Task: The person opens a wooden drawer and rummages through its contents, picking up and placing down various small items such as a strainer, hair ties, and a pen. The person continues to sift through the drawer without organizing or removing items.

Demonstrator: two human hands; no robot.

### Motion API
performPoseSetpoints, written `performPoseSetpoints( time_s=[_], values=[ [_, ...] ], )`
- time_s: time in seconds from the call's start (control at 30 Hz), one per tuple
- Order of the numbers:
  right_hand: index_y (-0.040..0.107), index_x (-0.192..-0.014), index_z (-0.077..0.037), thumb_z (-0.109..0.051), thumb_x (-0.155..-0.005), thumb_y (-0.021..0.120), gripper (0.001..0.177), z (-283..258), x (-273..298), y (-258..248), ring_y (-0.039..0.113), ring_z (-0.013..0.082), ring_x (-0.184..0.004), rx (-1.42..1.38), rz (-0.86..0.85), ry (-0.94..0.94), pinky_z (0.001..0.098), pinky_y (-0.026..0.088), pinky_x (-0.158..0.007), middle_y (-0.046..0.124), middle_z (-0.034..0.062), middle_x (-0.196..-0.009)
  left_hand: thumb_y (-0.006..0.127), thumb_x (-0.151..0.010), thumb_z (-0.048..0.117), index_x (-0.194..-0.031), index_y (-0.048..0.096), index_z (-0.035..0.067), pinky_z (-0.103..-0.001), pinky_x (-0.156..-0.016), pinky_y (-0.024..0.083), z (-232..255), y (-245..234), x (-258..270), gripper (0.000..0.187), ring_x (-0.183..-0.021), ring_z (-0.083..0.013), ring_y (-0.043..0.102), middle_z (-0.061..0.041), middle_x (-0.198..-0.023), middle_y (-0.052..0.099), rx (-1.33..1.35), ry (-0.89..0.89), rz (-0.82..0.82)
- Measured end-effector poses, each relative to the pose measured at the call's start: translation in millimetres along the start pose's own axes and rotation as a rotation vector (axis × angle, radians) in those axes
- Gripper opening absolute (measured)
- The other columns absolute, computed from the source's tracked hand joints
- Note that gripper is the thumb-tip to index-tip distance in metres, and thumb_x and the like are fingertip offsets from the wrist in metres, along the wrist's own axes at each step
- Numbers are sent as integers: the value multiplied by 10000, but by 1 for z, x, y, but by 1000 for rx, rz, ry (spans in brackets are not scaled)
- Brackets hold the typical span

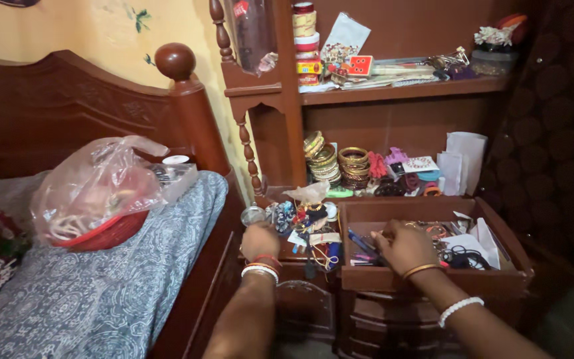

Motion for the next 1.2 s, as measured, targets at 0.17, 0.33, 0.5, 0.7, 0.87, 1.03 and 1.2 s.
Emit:
performPoseSetpoints(
  time_s=[0.17, 0.33, 0.5, 0.7, 0.87, 1.03, 1.2],
  values=[
    [723, -911, -74, -446, -883, 677, 375, 5, -1, 6, 708, 389, -904, 10, -15, 19, 507, 542, -833, 760, 167, -904, 681, -903, 391, -997, 814, 217, -508, -902, 545, 7, -10, 8, 239, -1020, -410, 694, -164, -1057, 742, 38, -25, 32],
    [710, -895, -64, -332, -914, 651, 275, 29, -7, 29, 692, 407, -910, 13, 84, -11, 527, 527, -830, 736, 199, -899, 620, -957, 343, -960, 772, 148, -504, -829, 556, 29, -4, 17, 248, -926, -403, 707, -162, -978, 753, 158, 193, 189],
    [731, -957, -92, -228, -934, 621, 176, 56, -17, 47, 694, 402, -943, -91, 155, 109, 517, 535, -861, 743, 194, -950, 625, -946, 270, -926, 749, 104, -461, -799, 556, 75, 10, 52, 208, -860, -354, 710, -146, -942, 737, 355, 575, 178],
    [747, -978, -128, -243, -906, 668, 157, 59, -14, 41, 700, 393, -938, -244, 168, 320, 492, 543, -801, 752, 145, -975, 629, -929, 268, -1105, 750, 140, -462, -1003, 468, 118, 31, 113, 250, -1109, -347, 651, -137, -1163, 717, 296, 634, -103],
    [727, -887, -98, -341, -883, 753, 245, 47, -11, 28, 723, 366, -897, -263, 153, 307, 464, 558, -789, 756, 141, -915, 560, -983, 327, -1328, 629, 127, -584, -1124, 298, 124, 50, 122, 405, -1329, -367, 522, -170, -1448, 557, 137, 659, -170],
    [716, -877, -105, -331, -784, 812, 263, 36, -8, 23, 721, 357, -878, -178, 57, 243, 466, 554, -802, 757, 133, -893, 504, -1015, 374, -1327, 623, 131, -594, -1141, 264, 122, 57, 124, 413, -1325, -370, 513, -155, -1442, 568, 156, 547, -140],
    [697, -966, -109, -342, -768, 803, 323, 31, -12, 28, 717, 363, -927, -53, -72, 65, 480, 557, -830, 762, 143, -925, 517, -991, 369, -1291, 637, 139, -571, -1144, 278, 126, 49, 132, 396, -1278, -344, 556, -124, -1355, 633, 124, 539, -86]
  ],
)
Point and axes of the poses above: each hand's wrist, its own x-axis away from the middle knuckle, its own y-axis out of the palm, z = x × y, the point moved 1 cm from there along -x, towards the middle knuckle
